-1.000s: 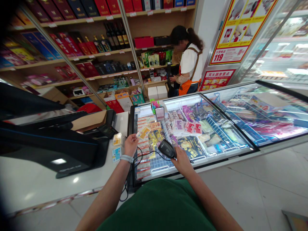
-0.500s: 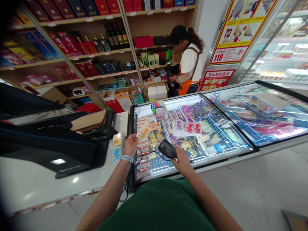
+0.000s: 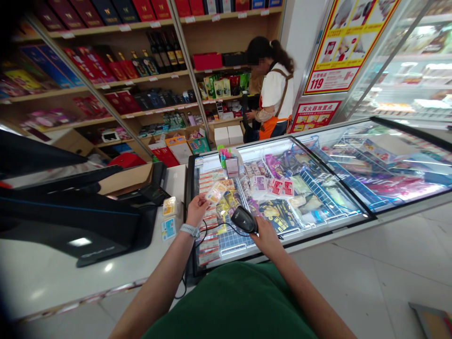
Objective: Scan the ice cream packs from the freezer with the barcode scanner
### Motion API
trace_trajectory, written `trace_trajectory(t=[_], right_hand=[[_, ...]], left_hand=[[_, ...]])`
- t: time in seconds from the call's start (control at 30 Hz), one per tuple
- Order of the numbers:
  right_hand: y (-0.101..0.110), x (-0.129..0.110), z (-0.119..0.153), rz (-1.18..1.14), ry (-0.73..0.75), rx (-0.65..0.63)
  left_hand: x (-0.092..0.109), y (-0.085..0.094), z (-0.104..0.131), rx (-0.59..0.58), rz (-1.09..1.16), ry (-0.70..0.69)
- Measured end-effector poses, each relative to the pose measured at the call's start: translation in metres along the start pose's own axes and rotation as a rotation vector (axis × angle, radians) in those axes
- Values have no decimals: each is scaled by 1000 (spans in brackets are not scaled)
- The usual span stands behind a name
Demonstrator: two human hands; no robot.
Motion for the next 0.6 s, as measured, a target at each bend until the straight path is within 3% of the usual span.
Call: trace_trajectory(t=[0.3, 0.43, 0.6], right_hand=[[2, 7, 5, -34, -23, -14], [6, 13, 10, -53, -39, 26], [13, 21, 20, -73, -40, 112]], left_hand=[[13, -82, 12, -218, 216, 335], [18, -118, 20, -327, 229, 415], [16, -152, 29, -348, 245, 517]])
Point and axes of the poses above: each hand's wrist, its own z-axis away from the middle knuckle, its own y-axis out of the back of the hand, x = y × z, the point moved 5 cm from there along -z, towards the middle knuckle, and after that the axes turned 9 degrees about y, right-handed, at the moved point
